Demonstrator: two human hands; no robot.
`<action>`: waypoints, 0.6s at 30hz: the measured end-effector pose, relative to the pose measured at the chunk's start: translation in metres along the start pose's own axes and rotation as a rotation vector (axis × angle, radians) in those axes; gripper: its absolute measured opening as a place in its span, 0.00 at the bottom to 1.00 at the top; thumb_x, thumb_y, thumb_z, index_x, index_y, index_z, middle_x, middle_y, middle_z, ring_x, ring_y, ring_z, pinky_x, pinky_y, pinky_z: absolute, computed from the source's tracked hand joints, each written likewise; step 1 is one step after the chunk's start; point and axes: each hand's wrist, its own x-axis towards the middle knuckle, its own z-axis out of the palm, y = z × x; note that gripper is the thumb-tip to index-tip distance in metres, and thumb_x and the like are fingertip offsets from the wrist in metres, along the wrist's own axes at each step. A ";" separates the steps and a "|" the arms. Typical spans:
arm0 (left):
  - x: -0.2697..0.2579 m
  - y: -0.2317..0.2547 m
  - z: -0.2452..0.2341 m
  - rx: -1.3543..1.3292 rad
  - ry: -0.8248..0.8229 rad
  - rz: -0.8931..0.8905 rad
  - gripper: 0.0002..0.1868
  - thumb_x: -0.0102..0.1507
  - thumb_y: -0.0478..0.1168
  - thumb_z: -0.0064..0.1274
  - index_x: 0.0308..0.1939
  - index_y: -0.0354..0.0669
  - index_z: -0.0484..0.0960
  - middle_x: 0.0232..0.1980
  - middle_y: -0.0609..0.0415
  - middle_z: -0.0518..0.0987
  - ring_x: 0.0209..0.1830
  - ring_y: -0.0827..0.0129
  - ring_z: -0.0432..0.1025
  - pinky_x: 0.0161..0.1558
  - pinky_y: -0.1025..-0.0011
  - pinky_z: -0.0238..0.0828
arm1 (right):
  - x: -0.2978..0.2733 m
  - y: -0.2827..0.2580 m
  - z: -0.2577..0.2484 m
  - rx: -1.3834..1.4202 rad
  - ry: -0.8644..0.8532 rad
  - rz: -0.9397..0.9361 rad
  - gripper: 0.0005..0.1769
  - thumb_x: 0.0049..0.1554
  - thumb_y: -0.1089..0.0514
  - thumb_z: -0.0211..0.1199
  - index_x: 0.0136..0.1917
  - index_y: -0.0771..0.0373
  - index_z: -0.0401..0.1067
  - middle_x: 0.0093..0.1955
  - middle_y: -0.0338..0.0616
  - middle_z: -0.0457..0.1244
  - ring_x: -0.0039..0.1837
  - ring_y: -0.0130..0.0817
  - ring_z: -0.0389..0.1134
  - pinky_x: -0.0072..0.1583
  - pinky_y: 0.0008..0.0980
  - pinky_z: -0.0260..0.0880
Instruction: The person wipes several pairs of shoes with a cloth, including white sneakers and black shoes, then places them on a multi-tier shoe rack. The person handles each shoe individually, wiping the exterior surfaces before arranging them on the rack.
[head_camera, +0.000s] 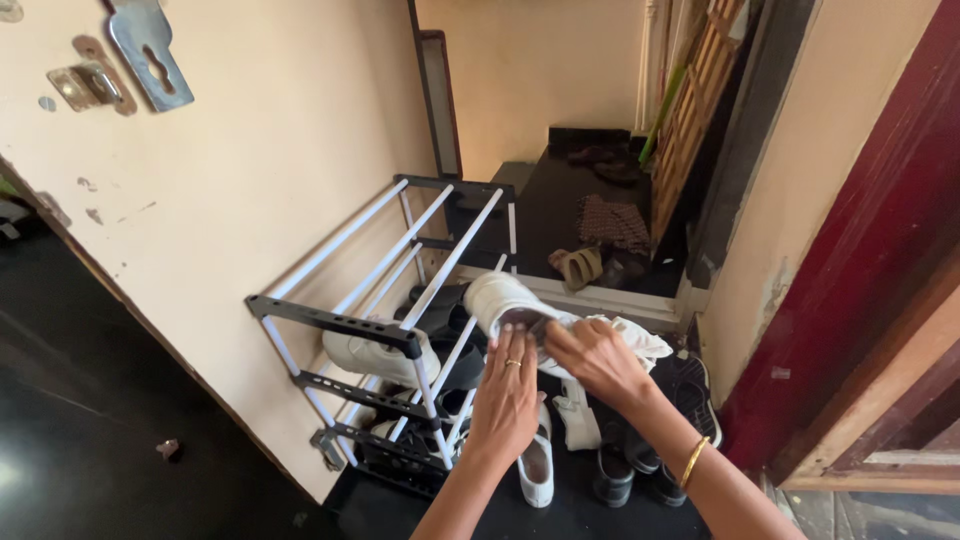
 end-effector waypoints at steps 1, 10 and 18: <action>0.000 0.003 0.002 0.053 -0.006 -0.004 0.46 0.52 0.41 0.64 0.66 0.18 0.59 0.68 0.24 0.64 0.76 0.34 0.56 0.74 0.44 0.45 | -0.001 -0.005 -0.005 -0.022 -0.007 -0.036 0.16 0.50 0.62 0.65 0.54 0.59 0.73 0.55 0.40 0.63 0.47 0.33 0.69 0.49 0.36 0.72; 0.011 0.001 0.015 -0.276 -0.199 -0.495 0.34 0.52 0.40 0.67 0.57 0.32 0.69 0.51 0.35 0.79 0.52 0.43 0.75 0.57 0.55 0.67 | -0.002 -0.019 -0.008 -0.080 0.101 -0.216 0.13 0.49 0.53 0.65 0.49 0.52 0.80 0.61 0.34 0.64 0.48 0.31 0.68 0.50 0.32 0.70; 0.007 -0.026 0.040 -1.658 -0.102 -0.776 0.44 0.44 0.27 0.58 0.64 0.47 0.61 0.67 0.48 0.69 0.71 0.61 0.64 0.65 0.61 0.66 | -0.001 -0.012 0.025 0.035 0.236 -0.147 0.26 0.55 0.53 0.65 0.66 0.59 0.75 0.50 0.38 0.65 0.46 0.32 0.67 0.46 0.32 0.70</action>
